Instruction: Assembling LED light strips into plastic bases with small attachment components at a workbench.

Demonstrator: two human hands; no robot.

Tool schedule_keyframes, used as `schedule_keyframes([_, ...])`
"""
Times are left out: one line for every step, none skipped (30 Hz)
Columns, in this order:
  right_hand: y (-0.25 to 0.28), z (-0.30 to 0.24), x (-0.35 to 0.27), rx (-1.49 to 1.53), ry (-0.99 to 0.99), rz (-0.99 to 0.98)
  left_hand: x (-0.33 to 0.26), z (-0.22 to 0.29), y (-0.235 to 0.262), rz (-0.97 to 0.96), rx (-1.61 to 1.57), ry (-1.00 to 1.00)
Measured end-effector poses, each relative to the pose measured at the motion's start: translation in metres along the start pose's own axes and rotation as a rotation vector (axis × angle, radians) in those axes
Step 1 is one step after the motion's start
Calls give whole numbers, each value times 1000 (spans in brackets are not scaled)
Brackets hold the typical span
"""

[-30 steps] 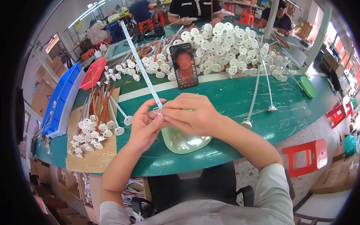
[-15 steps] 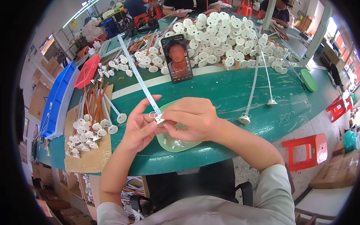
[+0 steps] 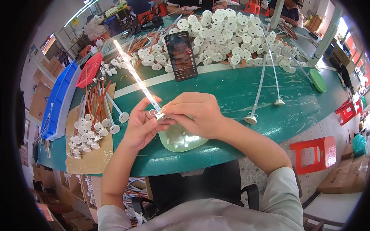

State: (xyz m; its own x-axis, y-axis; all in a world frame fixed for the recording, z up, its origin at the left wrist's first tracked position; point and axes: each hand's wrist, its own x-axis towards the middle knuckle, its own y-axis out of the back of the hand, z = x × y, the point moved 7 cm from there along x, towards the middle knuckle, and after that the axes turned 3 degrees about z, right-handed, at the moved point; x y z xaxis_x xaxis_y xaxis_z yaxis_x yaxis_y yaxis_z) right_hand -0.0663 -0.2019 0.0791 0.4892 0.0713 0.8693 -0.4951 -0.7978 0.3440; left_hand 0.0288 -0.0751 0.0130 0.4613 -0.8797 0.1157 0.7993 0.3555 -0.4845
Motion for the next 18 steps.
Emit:
schedule_keyframes([-1,-2,0,9,6,-10,-1,-1,1,6,38,5])
schedule_keyframes([-2,-3,-1,13,5,-11,-1,1,-2,-12,45,-6])
schedule_keyframes([-2,-7,-2,-3,55,20,-1,4,-4,-29,53,-18])
schedule_keyframes([-2,-11,-3,-18,104,51,-2,5,-7,-42,30,-45])
schedule_keyframes([-2,-13,-3,-11,104,49,-3,6,-7,-36,30,-46])
schedule_keyframes([-1,-20,-2,-49,157,51,-3,8,-8,-32,105,-61])
schedule_keyframes([0,-25,-2,-87,211,53,-2,11,-8,-27,180,-75])
schedule_keyframes([0,-23,-2,-79,212,50,-2,14,-9,-19,179,-78])
schedule_keyframes([-1,-24,-4,-114,248,39,-1,17,-10,-17,214,-93])
schedule_keyframes([-2,-25,-5,-149,285,27,-1,19,-9,-16,249,-107])
schedule_keyframes([-3,-24,-7,-141,283,23,-1,20,-6,-8,246,-107])
schedule_keyframes([-3,-25,-7,-147,311,25,-3,22,-9,-74,247,-108])
schedule_keyframes([-4,-27,-8,-153,339,26,-4,23,-12,-140,249,-109])
schedule_keyframes([-4,-27,-7,-145,340,22,-4,24,-11,-132,247,-112])
schedule_keyframes([-3,-28,-7,-152,339,20,-4,24,-12,-145,237,-119])
schedule_keyframes([-3,-28,-6,-160,340,18,-4,25,-13,-160,228,-126])
schedule_keyframes([-5,-27,-5,-156,342,13,-4,26,-12,-156,227,-131])
schedule_keyframes([-4,-25,-5,-156,327,32,-2,25,-11,-144,246,-111])
